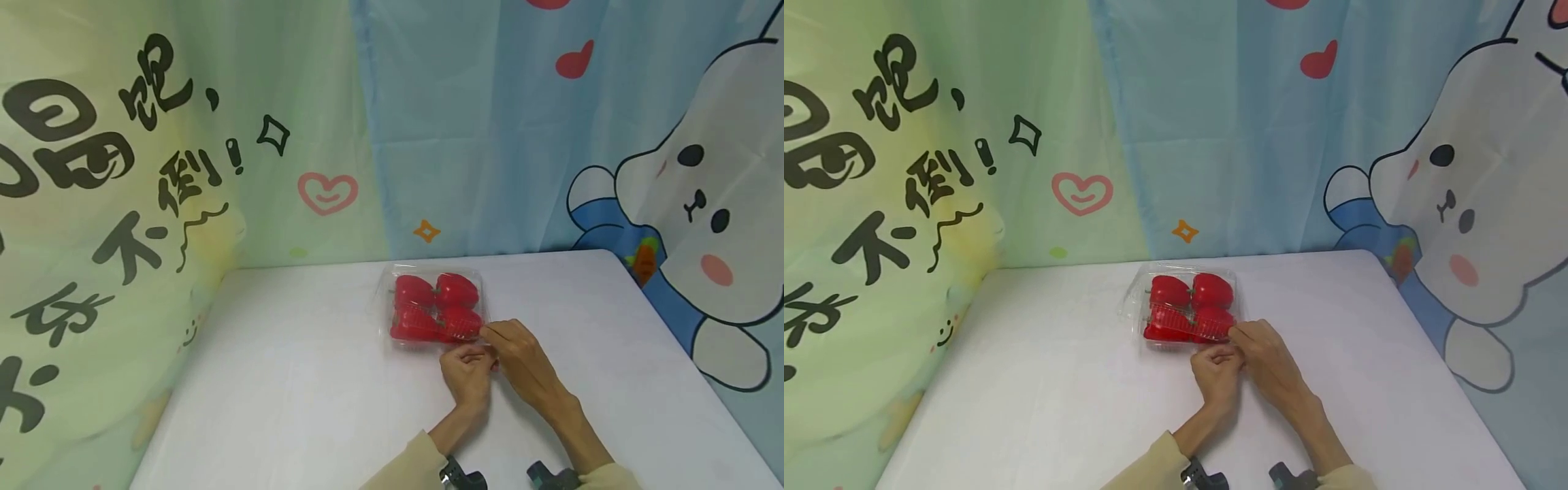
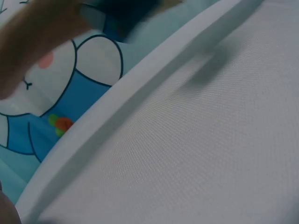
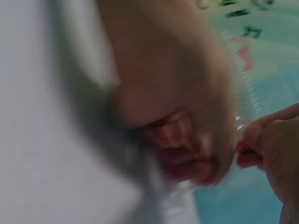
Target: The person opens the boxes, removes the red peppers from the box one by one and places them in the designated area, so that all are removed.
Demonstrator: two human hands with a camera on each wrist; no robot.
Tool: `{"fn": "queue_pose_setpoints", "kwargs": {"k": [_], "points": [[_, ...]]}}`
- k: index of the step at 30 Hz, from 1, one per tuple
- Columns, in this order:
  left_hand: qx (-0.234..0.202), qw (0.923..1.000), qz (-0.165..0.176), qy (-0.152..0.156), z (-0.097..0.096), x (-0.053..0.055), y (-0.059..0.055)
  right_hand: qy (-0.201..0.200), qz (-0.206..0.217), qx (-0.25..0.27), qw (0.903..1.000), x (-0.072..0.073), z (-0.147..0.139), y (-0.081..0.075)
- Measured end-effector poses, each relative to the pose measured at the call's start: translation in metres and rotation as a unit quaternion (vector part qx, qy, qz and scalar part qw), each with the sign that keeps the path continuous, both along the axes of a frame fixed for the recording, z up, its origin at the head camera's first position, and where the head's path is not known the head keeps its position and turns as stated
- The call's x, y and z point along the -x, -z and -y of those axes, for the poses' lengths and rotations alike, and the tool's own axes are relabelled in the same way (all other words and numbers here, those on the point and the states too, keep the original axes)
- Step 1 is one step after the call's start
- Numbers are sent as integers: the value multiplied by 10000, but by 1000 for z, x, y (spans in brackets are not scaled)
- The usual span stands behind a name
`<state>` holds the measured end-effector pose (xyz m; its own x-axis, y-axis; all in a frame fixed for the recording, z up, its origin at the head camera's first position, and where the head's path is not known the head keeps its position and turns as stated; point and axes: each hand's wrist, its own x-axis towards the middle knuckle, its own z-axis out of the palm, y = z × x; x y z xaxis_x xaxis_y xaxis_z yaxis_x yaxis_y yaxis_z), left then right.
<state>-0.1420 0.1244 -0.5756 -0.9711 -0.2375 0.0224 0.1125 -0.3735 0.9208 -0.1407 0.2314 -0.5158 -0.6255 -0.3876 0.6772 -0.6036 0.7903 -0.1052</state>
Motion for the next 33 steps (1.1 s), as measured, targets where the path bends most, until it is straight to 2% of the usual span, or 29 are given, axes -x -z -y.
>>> {"fn": "queue_pose_setpoints", "kwargs": {"k": [5, 11, 18, 26, 29, 33], "points": [[27, 9999, 113, -38, 2, 3, -1, 237, 125, 73, 9996, 3, 2, -16], [88, 9997, 215, -43, 4, 1, 0, 195, 236, 237, 9992, 4, -3, -21], [110, 9993, 330, 153, 7, 0, 0, 362, 192, 597, 9974, 12, -9, -28], [-85, 9961, 783, 404, 15, 0, -8, 351, 38, 948, 9949, 24, -12, -39], [-35, 9948, 918, 430, 23, -1, -12, 361, 120, 1051, 9937, 28, -12, -44], [36, 9901, 1289, 560, 39, -3, -17, 395, 241, 1179, 9919, 32, -15, -47]]}}
